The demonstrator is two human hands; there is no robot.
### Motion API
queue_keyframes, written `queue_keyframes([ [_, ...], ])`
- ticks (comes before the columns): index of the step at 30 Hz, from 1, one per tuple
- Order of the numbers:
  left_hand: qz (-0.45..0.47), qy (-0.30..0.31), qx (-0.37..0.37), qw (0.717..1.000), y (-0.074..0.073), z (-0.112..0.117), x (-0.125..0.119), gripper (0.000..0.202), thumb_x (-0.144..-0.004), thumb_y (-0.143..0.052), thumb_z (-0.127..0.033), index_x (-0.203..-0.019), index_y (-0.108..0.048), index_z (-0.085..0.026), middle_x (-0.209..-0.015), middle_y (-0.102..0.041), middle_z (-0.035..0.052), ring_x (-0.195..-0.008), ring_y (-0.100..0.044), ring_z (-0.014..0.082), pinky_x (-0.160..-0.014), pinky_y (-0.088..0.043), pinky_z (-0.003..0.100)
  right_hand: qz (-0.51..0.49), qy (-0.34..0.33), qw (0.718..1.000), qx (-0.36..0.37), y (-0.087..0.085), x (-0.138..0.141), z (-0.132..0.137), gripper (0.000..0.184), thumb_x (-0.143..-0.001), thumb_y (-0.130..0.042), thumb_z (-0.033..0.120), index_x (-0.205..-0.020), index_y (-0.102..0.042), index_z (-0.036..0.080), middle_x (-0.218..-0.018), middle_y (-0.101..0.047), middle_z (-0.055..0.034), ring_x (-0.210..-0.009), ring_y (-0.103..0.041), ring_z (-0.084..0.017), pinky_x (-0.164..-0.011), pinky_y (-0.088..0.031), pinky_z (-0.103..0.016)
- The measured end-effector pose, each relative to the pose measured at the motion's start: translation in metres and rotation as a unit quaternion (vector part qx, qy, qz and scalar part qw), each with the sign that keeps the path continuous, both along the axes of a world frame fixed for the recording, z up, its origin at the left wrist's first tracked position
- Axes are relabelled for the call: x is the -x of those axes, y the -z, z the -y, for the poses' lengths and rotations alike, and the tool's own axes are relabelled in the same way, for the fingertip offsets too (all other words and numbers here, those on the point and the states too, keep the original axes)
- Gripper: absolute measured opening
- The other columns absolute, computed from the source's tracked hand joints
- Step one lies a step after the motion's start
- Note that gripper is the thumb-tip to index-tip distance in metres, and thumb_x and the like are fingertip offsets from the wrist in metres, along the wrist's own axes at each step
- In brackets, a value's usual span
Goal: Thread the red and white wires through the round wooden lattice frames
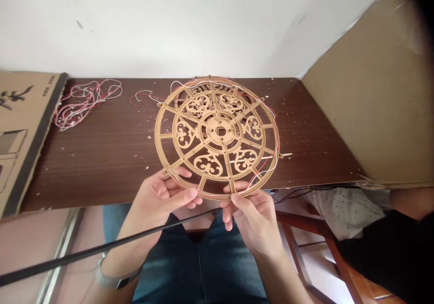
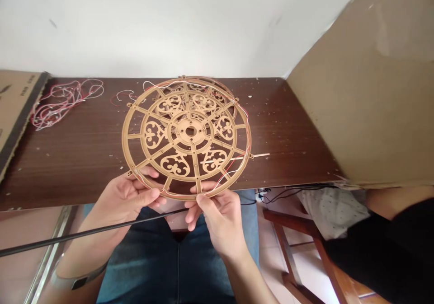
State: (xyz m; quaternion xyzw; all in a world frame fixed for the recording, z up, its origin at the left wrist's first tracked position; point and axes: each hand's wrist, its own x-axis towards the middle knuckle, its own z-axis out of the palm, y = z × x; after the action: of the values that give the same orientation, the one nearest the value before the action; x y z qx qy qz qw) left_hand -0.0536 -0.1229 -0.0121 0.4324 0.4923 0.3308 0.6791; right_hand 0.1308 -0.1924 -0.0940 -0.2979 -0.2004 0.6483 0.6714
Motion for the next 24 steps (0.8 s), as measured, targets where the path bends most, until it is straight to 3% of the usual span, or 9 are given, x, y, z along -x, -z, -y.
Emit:
queue_keyframes([
  [5,-0.015,-0.013,-0.016,1.0,-0.001,0.003,0.002,0.045,-0.088,-0.094,-0.036,-0.125,-0.076,-0.017,-0.098,-0.085,0.0101,-0.081,-0.083,0.0188,-0.078,-0.07,0.025,0.0,-0.003,1.0,-0.002,-0.001,-0.001,-0.002,0.016,-0.099,-0.08,0.029,-0.105,-0.077,0.014,-0.082,-0.076,-0.0061,-0.056,-0.072,-0.013,-0.046,-0.059,-0.017],
  [10,-0.032,-0.028,-0.048,0.998,0.0,0.005,0.004,0.026,-0.093,-0.088,-0.036,-0.109,-0.081,-0.018,-0.09,-0.085,0.007,-0.075,-0.083,0.0182,-0.075,-0.07,0.024,0.016,-0.008,1.0,0.012,0.001,0.0,-0.003,0.02,-0.098,-0.081,0.031,-0.105,-0.077,0.013,-0.081,-0.075,-0.0056,-0.055,-0.071,-0.014,-0.045,-0.059,-0.018],
  [15,-0.086,-0.059,-0.132,0.986,0.0,0.011,-0.001,0.019,-0.096,-0.085,-0.034,-0.103,-0.073,-0.019,-0.088,-0.084,0.0046,-0.071,-0.082,0.0189,-0.07,-0.071,0.025,0.009,-0.015,1.0,0.026,0.003,0.003,-0.004,0.022,-0.097,-0.083,0.033,-0.104,-0.076,0.013,-0.08,-0.075,-0.0055,-0.054,-0.07,-0.014,-0.045,-0.059,-0.019],
  [20,-0.075,-0.066,-0.104,0.99,0.002,0.017,-0.012,0.039,-0.096,-0.084,-0.041,-0.122,-0.063,-0.022,-0.088,-0.084,0.0058,-0.072,-0.083,0.025,-0.062,-0.07,0.031,0.005,0.003,0.999,0.032,0.001,0.005,-0.004,0.023,-0.097,-0.083,0.033,-0.104,-0.074,0.013,-0.08,-0.074,-0.0041,-0.055,-0.07,-0.012,-0.046,-0.059,-0.019],
  [24,-0.025,-0.059,-0.068,0.996,0.011,0.017,-0.015,0.047,-0.104,-0.074,-0.046,-0.142,-0.059,-0.023,-0.092,-0.084,0.0074,-0.083,-0.084,0.0267,-0.07,-0.071,0.035,0.001,0.007,1.0,0.021,0.0,0.004,-0.004,0.022,-0.1,-0.08,0.033,-0.108,-0.073,0.013,-0.083,-0.075,-0.0055,-0.057,-0.071,-0.012,-0.047,-0.06,-0.018],
])
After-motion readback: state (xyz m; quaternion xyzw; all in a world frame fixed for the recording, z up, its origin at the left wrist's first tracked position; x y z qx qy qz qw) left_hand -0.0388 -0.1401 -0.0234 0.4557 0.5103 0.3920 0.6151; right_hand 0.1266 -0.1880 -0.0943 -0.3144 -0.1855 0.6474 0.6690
